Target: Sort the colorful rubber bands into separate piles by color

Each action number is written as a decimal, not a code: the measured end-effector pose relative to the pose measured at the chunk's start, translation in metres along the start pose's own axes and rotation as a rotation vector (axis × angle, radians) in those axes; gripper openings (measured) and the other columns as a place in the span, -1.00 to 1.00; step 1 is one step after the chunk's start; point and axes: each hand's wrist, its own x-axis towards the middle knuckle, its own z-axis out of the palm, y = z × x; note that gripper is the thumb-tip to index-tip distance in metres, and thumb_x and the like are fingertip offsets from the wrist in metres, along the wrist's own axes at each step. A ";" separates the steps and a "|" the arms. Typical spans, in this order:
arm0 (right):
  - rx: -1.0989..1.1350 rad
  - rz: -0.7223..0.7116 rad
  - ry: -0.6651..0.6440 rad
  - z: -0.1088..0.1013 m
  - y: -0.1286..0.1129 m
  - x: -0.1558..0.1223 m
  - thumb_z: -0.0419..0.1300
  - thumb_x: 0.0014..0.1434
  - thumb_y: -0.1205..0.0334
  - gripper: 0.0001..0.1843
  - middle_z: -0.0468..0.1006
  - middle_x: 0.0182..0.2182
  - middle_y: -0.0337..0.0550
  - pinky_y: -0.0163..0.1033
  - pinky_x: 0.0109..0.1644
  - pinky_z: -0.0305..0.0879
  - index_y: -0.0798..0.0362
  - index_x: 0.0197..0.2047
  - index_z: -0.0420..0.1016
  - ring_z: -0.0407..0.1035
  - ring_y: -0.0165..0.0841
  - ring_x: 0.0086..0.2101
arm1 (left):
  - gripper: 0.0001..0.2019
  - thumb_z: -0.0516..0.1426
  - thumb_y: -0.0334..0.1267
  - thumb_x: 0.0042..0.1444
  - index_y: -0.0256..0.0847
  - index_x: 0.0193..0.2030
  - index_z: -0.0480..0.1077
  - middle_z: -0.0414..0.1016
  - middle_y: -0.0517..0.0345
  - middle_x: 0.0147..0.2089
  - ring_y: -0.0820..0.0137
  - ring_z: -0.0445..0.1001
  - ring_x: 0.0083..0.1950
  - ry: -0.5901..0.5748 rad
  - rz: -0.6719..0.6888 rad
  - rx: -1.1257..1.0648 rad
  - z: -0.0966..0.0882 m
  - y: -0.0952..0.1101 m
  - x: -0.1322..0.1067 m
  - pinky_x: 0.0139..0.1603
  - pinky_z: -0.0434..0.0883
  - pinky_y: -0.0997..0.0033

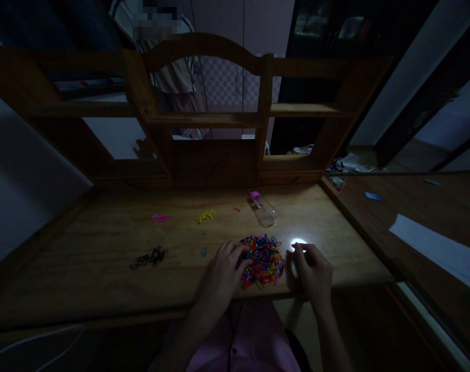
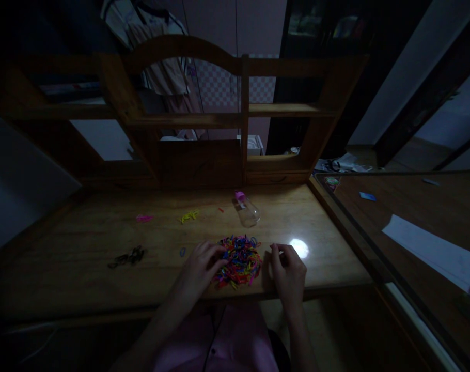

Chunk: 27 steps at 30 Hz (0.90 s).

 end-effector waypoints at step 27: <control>-0.019 -0.014 0.011 0.001 0.002 0.000 0.15 0.23 0.03 -0.74 0.54 -0.36 -0.18 -0.30 -0.29 0.24 0.04 -0.26 0.52 0.41 -0.35 -0.40 | -0.81 0.11 -0.12 0.14 -0.19 -0.24 0.43 0.56 0.13 -0.21 0.32 0.52 -0.12 0.132 -0.126 -0.014 -0.035 -0.003 0.008 -0.08 0.40 0.39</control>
